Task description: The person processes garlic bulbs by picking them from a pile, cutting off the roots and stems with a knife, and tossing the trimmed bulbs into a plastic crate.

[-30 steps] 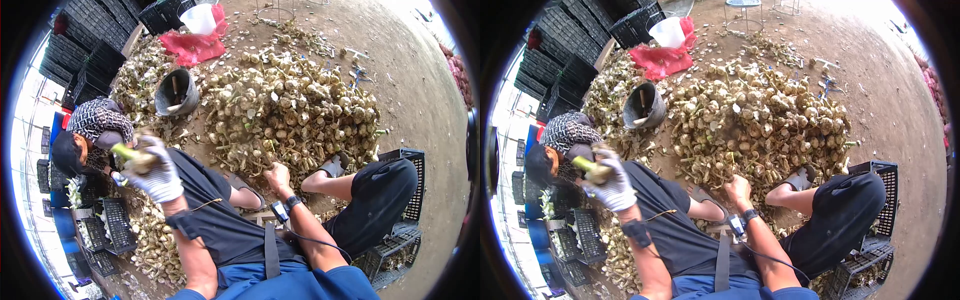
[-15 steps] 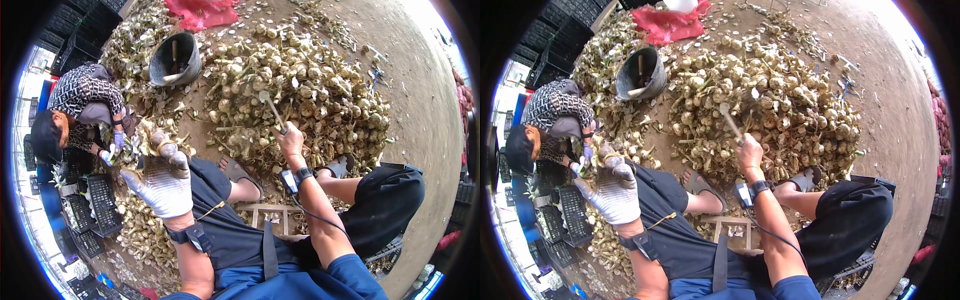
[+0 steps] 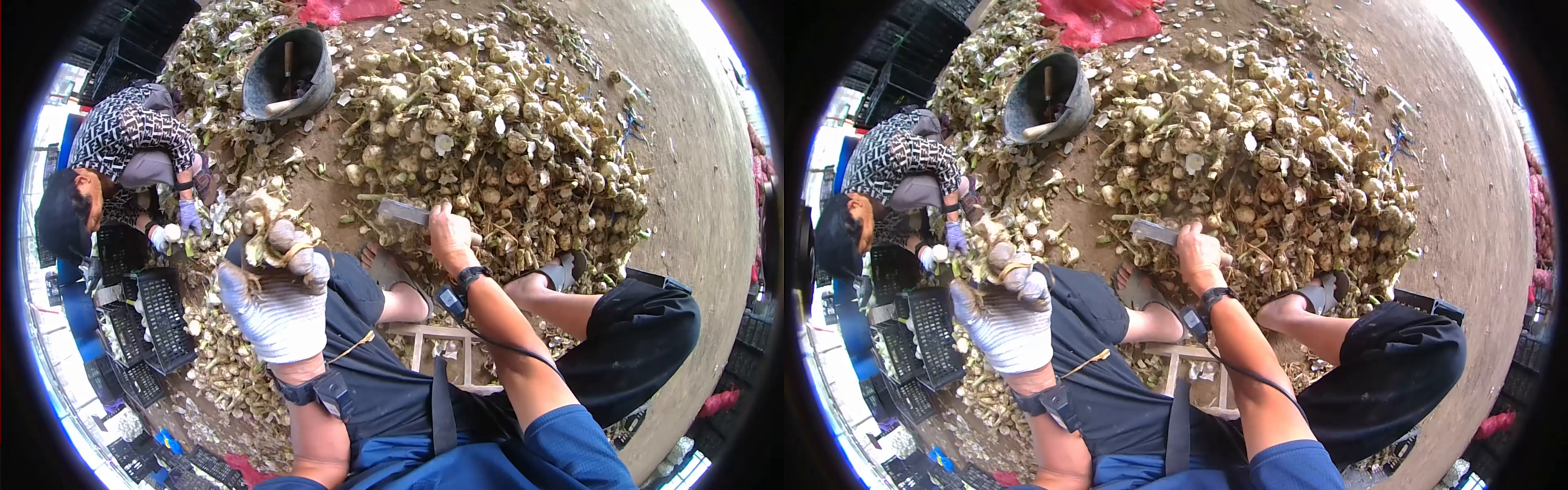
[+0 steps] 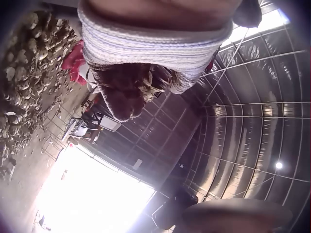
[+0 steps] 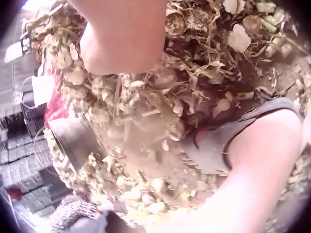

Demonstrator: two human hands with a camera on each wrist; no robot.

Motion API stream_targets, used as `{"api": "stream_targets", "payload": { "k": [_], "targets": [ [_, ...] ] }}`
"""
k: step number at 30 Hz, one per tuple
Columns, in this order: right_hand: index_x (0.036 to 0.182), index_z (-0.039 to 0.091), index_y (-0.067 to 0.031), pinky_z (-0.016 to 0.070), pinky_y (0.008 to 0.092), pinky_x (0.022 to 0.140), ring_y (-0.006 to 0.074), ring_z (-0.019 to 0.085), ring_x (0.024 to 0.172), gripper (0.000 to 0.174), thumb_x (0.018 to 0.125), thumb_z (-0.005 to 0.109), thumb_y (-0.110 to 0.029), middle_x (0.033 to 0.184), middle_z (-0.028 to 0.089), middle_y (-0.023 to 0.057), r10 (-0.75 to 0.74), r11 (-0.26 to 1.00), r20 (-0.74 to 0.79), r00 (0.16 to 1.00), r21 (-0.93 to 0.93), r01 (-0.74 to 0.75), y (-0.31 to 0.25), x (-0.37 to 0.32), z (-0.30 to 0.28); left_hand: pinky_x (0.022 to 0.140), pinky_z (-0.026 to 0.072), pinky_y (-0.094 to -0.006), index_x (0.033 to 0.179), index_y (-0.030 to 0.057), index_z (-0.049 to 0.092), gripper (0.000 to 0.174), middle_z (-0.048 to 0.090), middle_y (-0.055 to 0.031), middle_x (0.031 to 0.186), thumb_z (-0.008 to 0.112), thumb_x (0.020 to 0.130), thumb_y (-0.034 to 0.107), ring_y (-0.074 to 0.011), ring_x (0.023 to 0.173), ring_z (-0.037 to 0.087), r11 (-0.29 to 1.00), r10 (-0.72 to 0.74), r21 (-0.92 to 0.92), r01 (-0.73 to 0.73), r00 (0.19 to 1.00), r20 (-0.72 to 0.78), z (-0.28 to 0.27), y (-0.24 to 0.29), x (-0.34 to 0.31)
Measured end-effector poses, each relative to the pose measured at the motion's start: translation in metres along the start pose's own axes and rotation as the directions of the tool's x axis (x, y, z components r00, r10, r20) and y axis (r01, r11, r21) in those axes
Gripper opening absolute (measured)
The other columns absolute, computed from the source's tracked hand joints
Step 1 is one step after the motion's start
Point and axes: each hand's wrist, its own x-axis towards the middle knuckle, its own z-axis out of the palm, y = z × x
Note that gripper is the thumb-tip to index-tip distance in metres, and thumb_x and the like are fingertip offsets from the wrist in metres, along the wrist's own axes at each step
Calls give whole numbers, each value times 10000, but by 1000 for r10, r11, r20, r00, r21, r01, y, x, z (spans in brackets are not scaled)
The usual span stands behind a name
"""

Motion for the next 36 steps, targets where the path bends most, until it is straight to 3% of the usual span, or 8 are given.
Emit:
{"api": "stream_targets", "payload": {
  "k": [8,13,20,25,30,32,34,36],
  "targets": [
    [906,608,-43,531,440,715,363,650,826,326,736,811,-234,976,624,151,222,851,-359,907,525,-1,11,-32,-91,836,575,-325,1325,10,514,404,659,-111,1104,589,928,13,-198,928,679,767,-59,641,35,998,16,-12,-29,9],
    [847,586,-29,527,403,705,330,642,798,309,714,834,-155,931,628,138,146,675,-588,796,647,355,-8,-67,-190,984,494,-346,1399,-28,438,571,597,-193,1285,644,873,55,-303,1156,611,-148,-102,963,-223,973,210,-14,-70,3],
    [792,540,-24,529,377,682,320,648,788,310,705,825,-109,891,634,126,51,466,-679,733,665,583,-17,-116,-251,732,527,-321,1281,4,538,432,698,-123,992,560,850,13,-183,834,645,296,-213,951,-85,965,153,7,-92,2],
    [822,552,-50,511,408,643,338,633,743,290,708,797,-158,824,585,116,-53,688,-679,732,506,519,8,-128,-247,827,525,-281,1263,57,574,366,690,-61,1069,585,898,34,-150,927,655,397,-365,913,-98,895,255,10,-92,1],
    [873,574,-83,520,412,626,310,653,725,275,712,769,-190,846,597,94,-190,817,-658,728,305,489,10,-130,-235,945,502,-334,1243,114,554,272,641,-14,1127,575,980,177,-156,1031,637,-410,-321,212,-887,358,877,-37,-98,20],
    [875,572,-85,520,412,627,306,657,725,270,707,764,-175,850,596,92,-208,836,-642,738,275,474,7,-132,-237,925,505,-346,1156,112,560,195,620,-20,1033,582,976,182,-156,965,629,277,-277,766,-580,715,642,-114,-117,52],
    [874,570,-85,521,413,631,304,660,727,269,703,761,-168,850,595,90,-209,842,-630,748,273,465,4,-132,-235,887,509,-344,1080,110,555,135,593,-26,958,585,974,187,-157,900,612,120,-302,759,-640,705,642,-110,-115,51],
    [870,568,-84,522,416,639,304,660,729,271,698,760,-168,845,594,89,-192,837,-623,759,300,458,2,-129,-231,832,515,-328,1014,110,540,101,562,-30,902,584,974,192,-158,836,586,-702,-482,-105,-704,362,798,-11,-89,15]
  ]
}}
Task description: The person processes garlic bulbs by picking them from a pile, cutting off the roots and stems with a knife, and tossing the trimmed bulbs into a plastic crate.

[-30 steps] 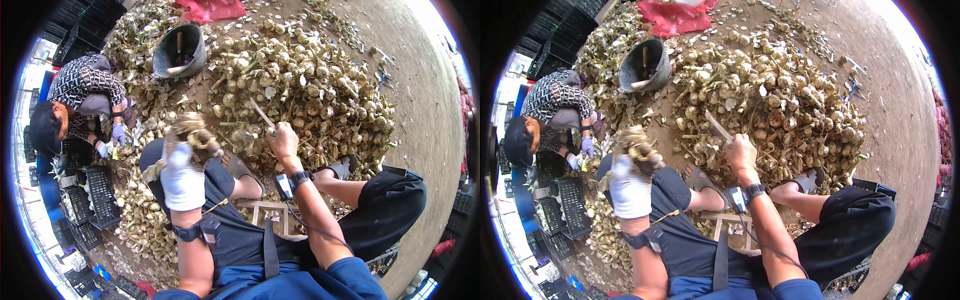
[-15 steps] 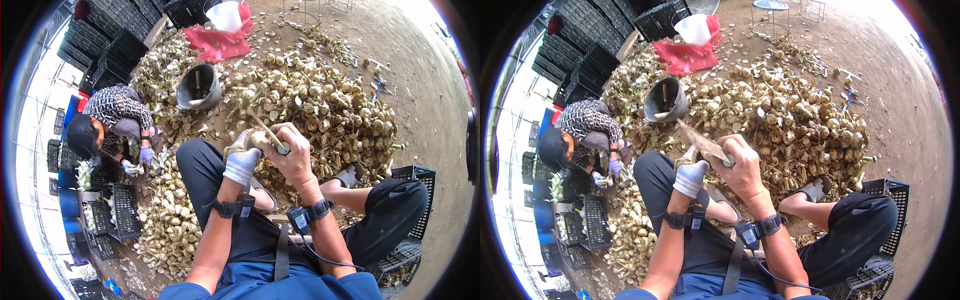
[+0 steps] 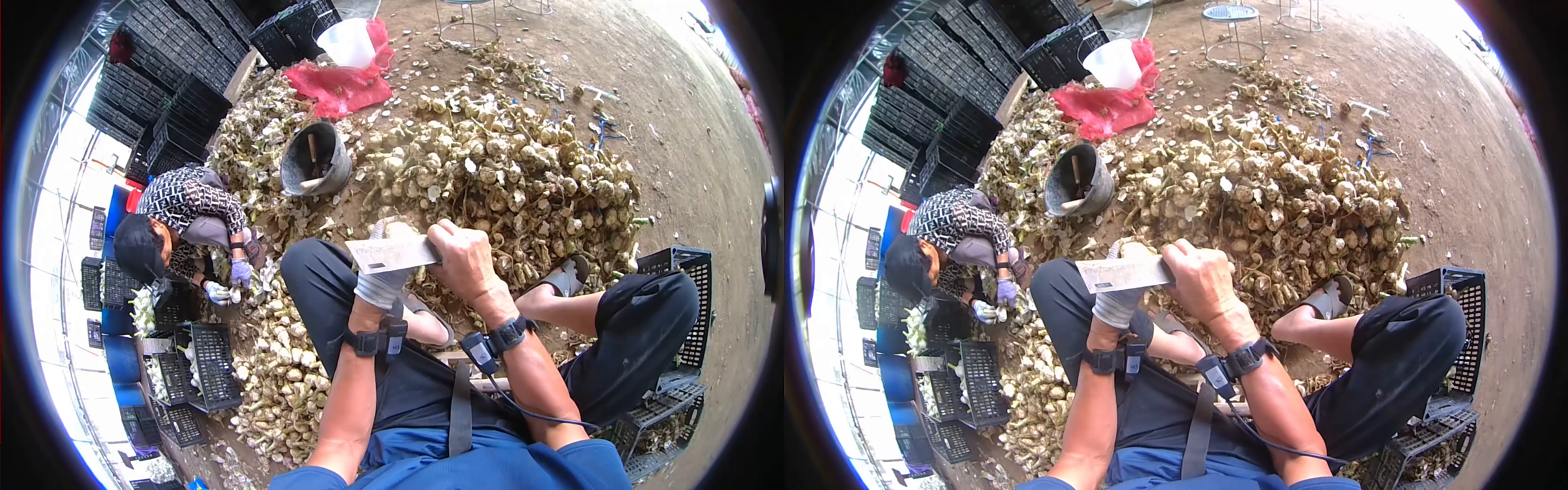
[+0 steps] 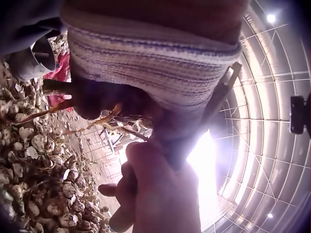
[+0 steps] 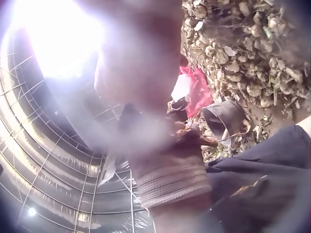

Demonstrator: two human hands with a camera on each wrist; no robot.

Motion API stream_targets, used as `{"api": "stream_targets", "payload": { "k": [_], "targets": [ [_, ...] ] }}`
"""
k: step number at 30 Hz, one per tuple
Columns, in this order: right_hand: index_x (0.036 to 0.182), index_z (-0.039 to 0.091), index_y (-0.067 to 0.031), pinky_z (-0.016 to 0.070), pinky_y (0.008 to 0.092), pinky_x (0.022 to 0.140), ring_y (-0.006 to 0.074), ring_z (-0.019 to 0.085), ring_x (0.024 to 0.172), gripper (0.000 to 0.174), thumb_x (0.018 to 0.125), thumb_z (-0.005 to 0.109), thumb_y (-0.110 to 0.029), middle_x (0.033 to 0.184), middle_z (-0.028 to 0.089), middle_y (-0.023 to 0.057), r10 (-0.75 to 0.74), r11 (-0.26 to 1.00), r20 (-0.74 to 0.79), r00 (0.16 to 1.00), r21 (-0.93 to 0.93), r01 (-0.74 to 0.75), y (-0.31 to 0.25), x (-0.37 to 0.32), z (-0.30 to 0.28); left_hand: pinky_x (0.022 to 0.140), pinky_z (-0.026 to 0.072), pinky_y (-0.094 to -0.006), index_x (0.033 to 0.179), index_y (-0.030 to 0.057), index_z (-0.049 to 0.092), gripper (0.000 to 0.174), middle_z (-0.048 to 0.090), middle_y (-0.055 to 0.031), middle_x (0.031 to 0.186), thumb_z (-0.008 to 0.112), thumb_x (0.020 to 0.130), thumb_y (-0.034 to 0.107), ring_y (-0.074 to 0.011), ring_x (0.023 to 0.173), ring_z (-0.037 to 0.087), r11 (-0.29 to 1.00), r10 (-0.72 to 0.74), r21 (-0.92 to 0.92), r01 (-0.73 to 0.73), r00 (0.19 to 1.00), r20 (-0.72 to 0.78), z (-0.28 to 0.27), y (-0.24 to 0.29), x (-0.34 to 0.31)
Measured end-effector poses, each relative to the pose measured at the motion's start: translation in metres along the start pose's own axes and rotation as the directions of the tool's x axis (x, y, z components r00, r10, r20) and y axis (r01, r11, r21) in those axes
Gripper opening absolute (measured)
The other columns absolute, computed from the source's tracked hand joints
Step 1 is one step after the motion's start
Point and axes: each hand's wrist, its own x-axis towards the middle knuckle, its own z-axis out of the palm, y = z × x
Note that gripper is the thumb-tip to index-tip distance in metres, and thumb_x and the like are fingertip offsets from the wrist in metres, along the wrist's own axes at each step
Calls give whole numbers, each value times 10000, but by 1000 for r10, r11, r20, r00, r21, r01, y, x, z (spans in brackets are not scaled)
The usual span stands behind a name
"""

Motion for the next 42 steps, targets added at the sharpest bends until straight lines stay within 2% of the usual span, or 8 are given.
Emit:
{"api": "stream_targets", "payload": {
  "k": [15,16,18,22,24,33,39,42],
  "targets": [
    [822,555,-86,497,397,556,306,637,646,228,702,742,-140,765,580,86,-23,998,-169,985,61,34,28,-8,38,779,528,-279,1070,65,581,204,635,-36,942,675,898,121,-143,877,630,777,-176,-605,172,983,54,-4,4,-4],
    [820,555,-87,500,396,559,308,637,649,235,698,747,-144,767,583,86,21,999,-174,985,39,-14,34,-12,41,766,530,-268,1088,59,582,240,650,-33,954,694,882,112,-133,873,637,699,-245,-672,245,965,97,-15,6,2],
    [817,553,-88,507,392,564,311,638,655,248,690,756,-152,772,590,88,109,994,-186,977,-6,-112,52,-23,44,768,532,-270,1101,48,580,294,665,-36,965,723,846,71,-131,872,648,-370,-456,-805,464,664,592,-27,27,6],
    [799,552,-72,510,400,587,336,635,667,211,724,740,-130,763,595,128,205,977,-269,941,108,-182,55,-29,39,784,530,-251,1130,45,564,348,676,-38,1023,744,833,57,-91,900,636,-41,-467,-828,560,722,511,-3,22,5],
    [771,575,-28,505,367,543,279,628,588,169,830,677,-151,731,630,126,499,830,-187,846,384,-404,62,-30,56,802,534,-249,1200,47,551,403,671,-32,1039,737,843,55,-96,913,633,-287,-469,-810,511,662,584,-16,23,13],
    [851,599,-38,561,322,592,92,444,455,238,873,724,-239,626,514,-21,438,-445,519,734,835,-324,1,-25,41,860,542,-285,1318,57,520,542,653,-43,1117,738,821,48,-133,1005,629,-566,-524,-813,134,704,480,-28,27,18],
    [774,616,-65,537,288,568,81,506,480,189,858,729,-191,569,523,-21,589,-31,371,718,898,-438,11,-4,6,884,538,-317,1280,32,541,521,624,-95,1203,750,804,45,-178,1018,637,-283,-620,-891,354,642,452,-39,13,8],
    [781,620,-52,494,270,557,68,546,574,148,869,699,-140,613,552,-24,609,136,311,730,865,-482,11,2,-4,834,530,-287,1201,12,571,434,633,-68,1151,755,810,47,-149,960,626,365,-529,-852,376,837,143,-17,4,-4]
  ]
}}
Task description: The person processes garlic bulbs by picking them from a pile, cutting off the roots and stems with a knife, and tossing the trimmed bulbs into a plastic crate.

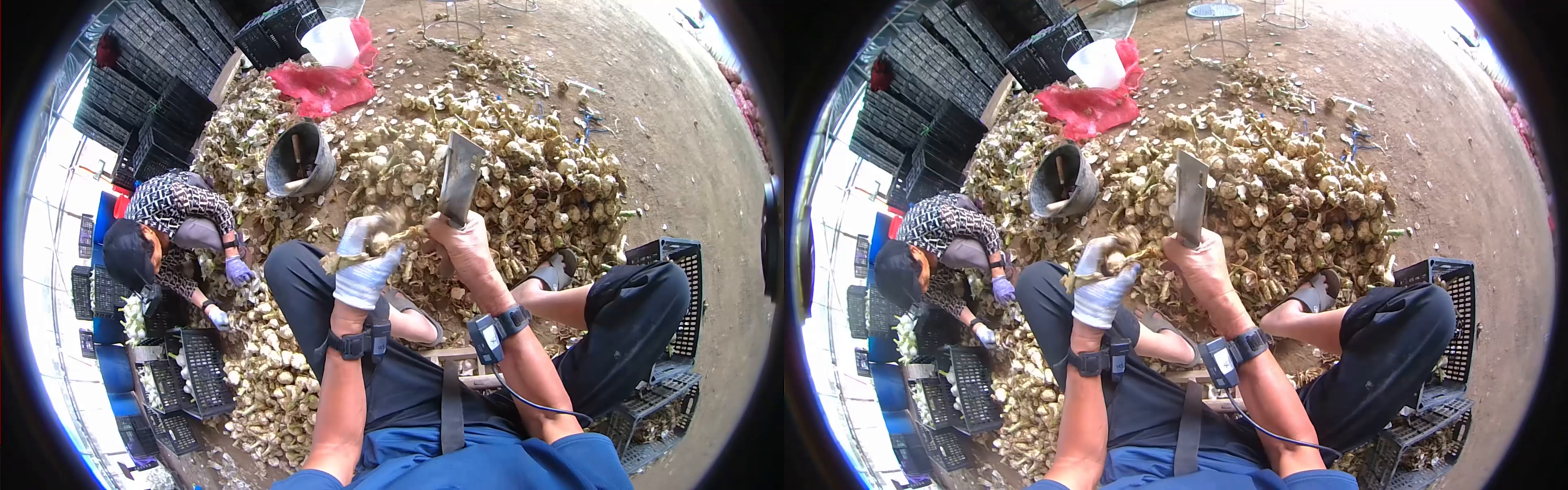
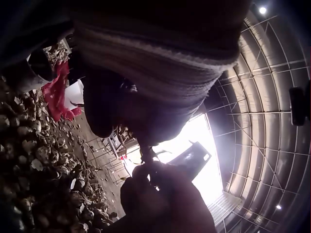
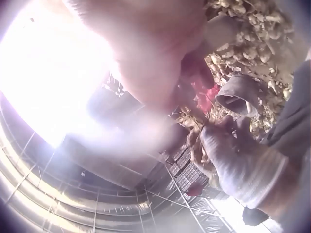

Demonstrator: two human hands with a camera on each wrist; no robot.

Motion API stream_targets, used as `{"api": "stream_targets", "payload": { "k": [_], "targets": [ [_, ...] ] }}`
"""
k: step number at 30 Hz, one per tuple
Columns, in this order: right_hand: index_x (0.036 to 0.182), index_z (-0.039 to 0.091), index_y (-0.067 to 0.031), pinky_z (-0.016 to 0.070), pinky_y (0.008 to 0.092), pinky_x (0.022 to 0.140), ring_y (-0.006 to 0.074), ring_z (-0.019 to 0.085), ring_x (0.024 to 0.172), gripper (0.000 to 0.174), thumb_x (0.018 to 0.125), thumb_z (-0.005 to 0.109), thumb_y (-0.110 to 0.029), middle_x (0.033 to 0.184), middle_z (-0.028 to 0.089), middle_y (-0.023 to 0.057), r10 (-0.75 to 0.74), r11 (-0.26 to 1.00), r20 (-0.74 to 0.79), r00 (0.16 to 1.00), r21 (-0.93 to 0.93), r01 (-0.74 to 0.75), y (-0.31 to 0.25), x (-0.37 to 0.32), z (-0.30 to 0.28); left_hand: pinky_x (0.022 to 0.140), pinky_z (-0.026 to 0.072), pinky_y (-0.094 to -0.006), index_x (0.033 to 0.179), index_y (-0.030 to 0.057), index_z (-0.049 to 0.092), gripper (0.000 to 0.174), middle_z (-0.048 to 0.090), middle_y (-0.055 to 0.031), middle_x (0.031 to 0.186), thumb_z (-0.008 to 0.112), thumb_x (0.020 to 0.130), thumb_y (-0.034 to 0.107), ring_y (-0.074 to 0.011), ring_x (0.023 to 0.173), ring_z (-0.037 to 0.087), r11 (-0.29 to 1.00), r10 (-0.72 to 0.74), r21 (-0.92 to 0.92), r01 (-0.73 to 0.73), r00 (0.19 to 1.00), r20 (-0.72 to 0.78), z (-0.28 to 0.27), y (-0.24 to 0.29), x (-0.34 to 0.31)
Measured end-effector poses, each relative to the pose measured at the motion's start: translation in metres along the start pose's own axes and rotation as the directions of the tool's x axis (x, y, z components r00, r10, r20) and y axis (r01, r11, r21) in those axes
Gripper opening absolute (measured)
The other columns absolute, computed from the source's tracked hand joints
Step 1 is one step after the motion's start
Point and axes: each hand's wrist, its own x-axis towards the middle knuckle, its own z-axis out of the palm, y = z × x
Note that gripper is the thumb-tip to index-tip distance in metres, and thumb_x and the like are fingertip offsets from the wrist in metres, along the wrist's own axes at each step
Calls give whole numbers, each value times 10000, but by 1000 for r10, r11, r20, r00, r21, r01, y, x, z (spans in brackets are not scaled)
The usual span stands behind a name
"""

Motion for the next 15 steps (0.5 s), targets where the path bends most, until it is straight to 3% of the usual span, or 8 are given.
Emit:
{"api": "stream_targets", "payload": {
  "k": [1,4,5,8,9,13,15],
  "targets": [
    [785,618,-46,476,264,552,61,548,612,133,872,689,-117,637,562,-27,-29,999,-2,1000,-37,29,0,0,0,765,527,-253,1102,22,602,312,654,-46,1037,751,829,51,-116,873,620,993,-23,118,26,999,-24,0,14,3],
    [797,619,-39,466,275,568,46,547,642,106,875,671,-87,665,567,-31,-226,940,64,972,-247,235,-1,2,-1,632,507,-220,1087,38,609,259,660,-22,872,732,860,58,-81,718,602,939,-316,-149,311,949,-10,5,8,3],
    [801,617,-23,463,305,574,111,566,617,88,854,674,-64,680,588,9,-295,906,60,954,-299,299,-3,0,2,511,459,-205,1080,45,613,236,644,-8,760,727,875,74,-63,572,557,841,-442,-335,425,896,29,3,18,5],
    [789,611,-21,467,329,574,208,570,592,77,838,664,-49,682,585,78,-631,619,154,760,-490,613,-1,1,12,462,435,-215,1074,46,615,236,639,-13,727,733,873,88,-77,512,539,625,-618,-539,565,780,102,-1,20,9],
    [765,590,-23,464,360,572,291,564,582,95,825,659,-47,664,554,133,-629,598,186,755,-506,622,5,3,12,459,446,-229,1068,45,621,226,650,-21,741,730,874,88,-90,534,568,622,-609,-538,569,783,124,-2,17,9],
    [728,553,-23,454,383,561,292,562,575,150,828,655,-70,649,540,153,-415,726,164,895,-533,435,94,14,-10,477,454,-209,1069,41,631,200,645,-6,717,703,892,97,-69,528,546,620,-599,-531,577,786,155,0,8,4],
    [724,559,-5,457,393,571,283,550,575,179,812,670,-115,642,561,170,-259,774,10,966,-596,214,142,2,-29,505,476,-222,1122,32,615,271,662,-36,769,718,885,114,-84,578,577,471,-602,-721,508,783,159,-9,5,4]
  ]
}}
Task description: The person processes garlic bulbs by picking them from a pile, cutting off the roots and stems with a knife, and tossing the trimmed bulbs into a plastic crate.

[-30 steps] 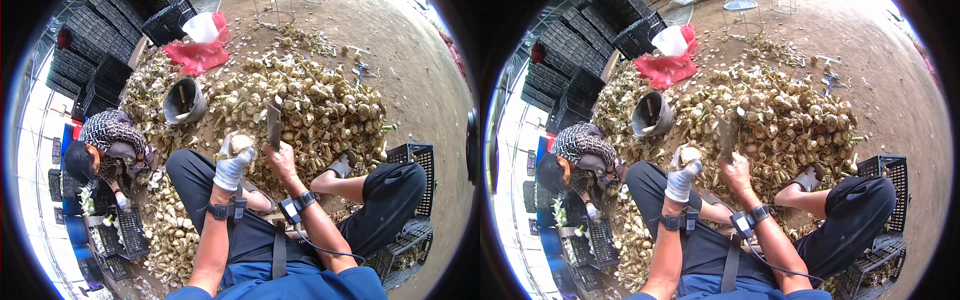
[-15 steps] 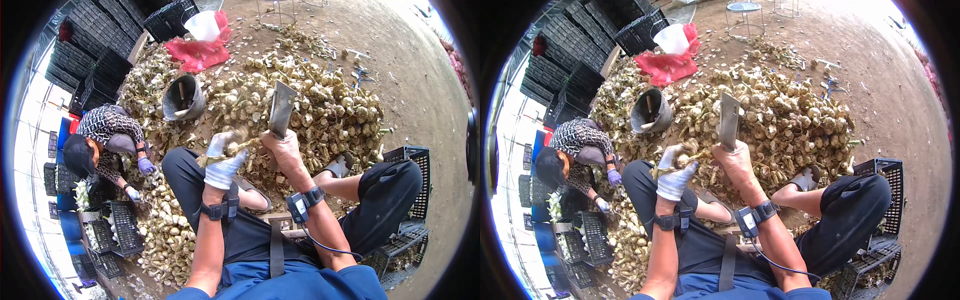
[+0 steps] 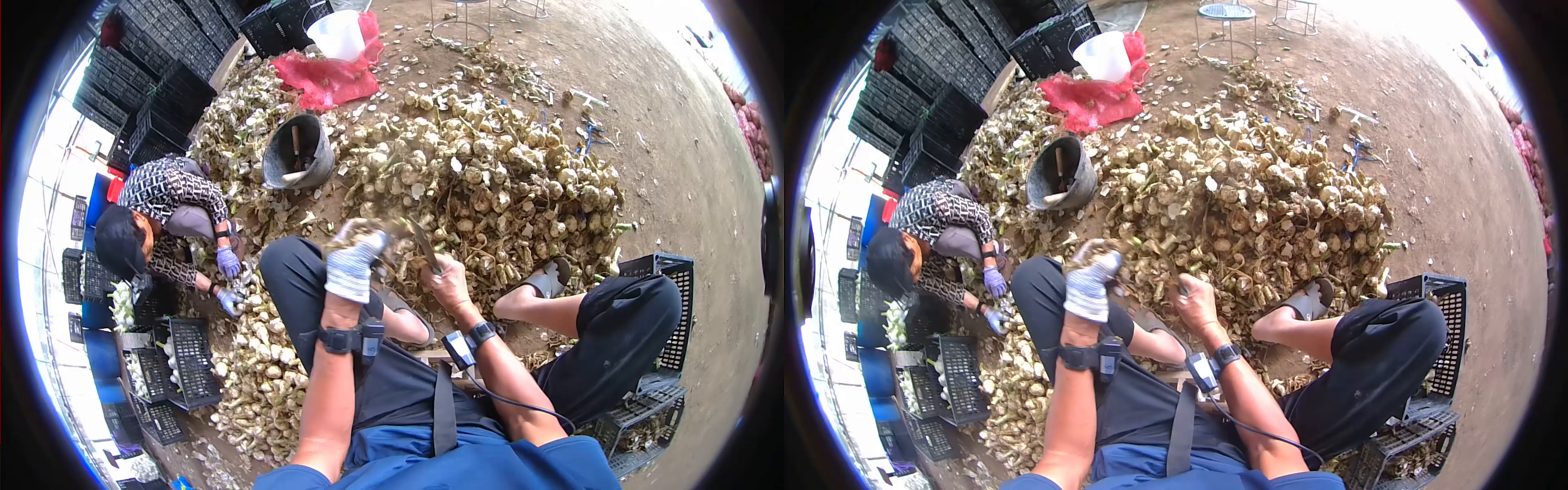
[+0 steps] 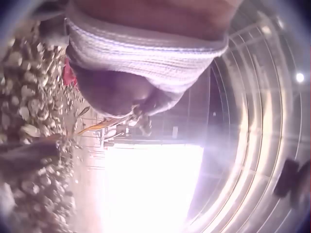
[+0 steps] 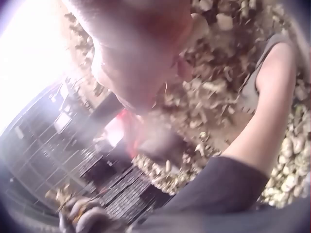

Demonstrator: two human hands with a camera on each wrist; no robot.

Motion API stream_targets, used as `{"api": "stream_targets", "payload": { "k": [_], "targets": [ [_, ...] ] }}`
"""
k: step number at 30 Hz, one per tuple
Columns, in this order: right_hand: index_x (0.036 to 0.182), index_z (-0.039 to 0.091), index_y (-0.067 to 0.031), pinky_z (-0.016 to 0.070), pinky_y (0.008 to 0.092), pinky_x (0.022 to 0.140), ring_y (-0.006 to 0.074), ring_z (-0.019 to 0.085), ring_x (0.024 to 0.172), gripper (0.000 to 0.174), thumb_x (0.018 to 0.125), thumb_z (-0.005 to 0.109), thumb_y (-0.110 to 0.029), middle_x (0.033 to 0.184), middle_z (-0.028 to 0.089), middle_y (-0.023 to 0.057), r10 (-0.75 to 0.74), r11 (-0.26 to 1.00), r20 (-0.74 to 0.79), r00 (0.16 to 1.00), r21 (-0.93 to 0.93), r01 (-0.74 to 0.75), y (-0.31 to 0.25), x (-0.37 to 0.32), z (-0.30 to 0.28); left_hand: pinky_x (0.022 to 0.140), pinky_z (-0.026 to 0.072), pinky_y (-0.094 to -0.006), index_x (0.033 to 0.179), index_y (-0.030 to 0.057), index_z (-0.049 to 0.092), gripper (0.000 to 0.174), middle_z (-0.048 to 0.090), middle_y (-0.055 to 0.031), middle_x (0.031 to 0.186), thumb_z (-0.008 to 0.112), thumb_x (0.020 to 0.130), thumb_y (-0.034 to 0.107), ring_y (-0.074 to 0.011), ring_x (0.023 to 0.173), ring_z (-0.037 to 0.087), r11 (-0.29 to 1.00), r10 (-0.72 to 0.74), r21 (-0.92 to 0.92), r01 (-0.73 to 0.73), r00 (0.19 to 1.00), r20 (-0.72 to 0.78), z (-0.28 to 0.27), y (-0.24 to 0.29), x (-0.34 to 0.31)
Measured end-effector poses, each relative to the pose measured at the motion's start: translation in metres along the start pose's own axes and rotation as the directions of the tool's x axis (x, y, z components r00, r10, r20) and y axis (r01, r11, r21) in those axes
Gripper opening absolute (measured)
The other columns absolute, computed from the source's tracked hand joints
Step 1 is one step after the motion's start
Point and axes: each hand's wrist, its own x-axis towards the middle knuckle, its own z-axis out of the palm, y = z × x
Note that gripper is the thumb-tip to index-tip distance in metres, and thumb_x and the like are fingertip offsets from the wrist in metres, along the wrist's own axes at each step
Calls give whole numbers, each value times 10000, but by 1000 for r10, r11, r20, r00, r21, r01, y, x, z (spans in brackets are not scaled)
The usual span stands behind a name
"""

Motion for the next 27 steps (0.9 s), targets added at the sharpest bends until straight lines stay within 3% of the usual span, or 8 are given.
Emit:
{"api": "stream_targets", "payload": {
  "k": [2,5,8,11,15,21,25,27],
  "targets": [
    [736,581,-13,463,403,587,302,543,581,190,796,683,-161,649,575,182,185,981,-102,977,-36,-190,56,-12,2,548,503,-232,1216,23,571,402,673,-77,907,740,873,148,-106,693,619,894,3,-446,38,996,90,-17,13,-4],
    [808,663,-47,511,458,692,384,639,737,231,792,703,-273,804,654,203,295,834,-282,913,-391,-390,105,-7,-29,675,544,-271,1389,29,450,693,598,-88,1239,796,829,245,-152,979,625,148,329,-987,56,939,102,-41,64,-22],
    [883,685,-56,535,473,767,375,663,882,350,802,744,-392,983,673,165,248,740,-240,939,-578,-343,104,8,-44,817,523,-352,1418,56,444,803,529,-42,1354,840,770,317,-190,1091,576,236,458,-965,-110,889,11,-71,84,-28],
    [882,690,-56,536,449,753,365,661,868,334,792,761,-370,1014,664,144,106,743,-96,990,-654,-143,96,21,-29,810,525,-358,1411,32,450,798,538,-80,1351,816,790,374,-218,1087,582,286,424,-952,-106,905,26,-66,63,-22],
    [908,682,-55,552,435,777,341,674,866,350,764,803,-350,1051,627,138,115,661,165,980,-748,48,101,35,4,744,522,-367,1308,-45,524,776,592,-133,1185,700,860,564,-240,962,578,543,258,-823,-170,966,-29,-66,51,-18],
    [940,670,-57,554,418,783,330,676,881,370,744,818,-333,1038,621,120,206,613,140,968,-790,-16,109,34,13,714,496,-337,1171,-47,569,619,581,-90,1020,657,914,510,-207,879,526,692,148,-693,-201,980,-137,-61,49,-12],
    [933,701,-49,537,397,769,266,678,835,306,748,816,-263,920,675,103,61,874,47,997,-485,-31,81,41,6,709,611,-367,1220,15,568,397,653,-106,972,624,974,322,-235,819,678,926,111,-348,-150,985,-129,-55,36,-2],
    [927,722,-40,533,312,675,122,635,683,278,772,830,-243,836,712,42,313,946,77,946,61,-318,53,49,6,783,608,-342,1255,38,559,285,649,-88,1061,594,976,81,-205,884,681,973,143,-169,-155,986,-85,-40,35,-2]
  ]
}}
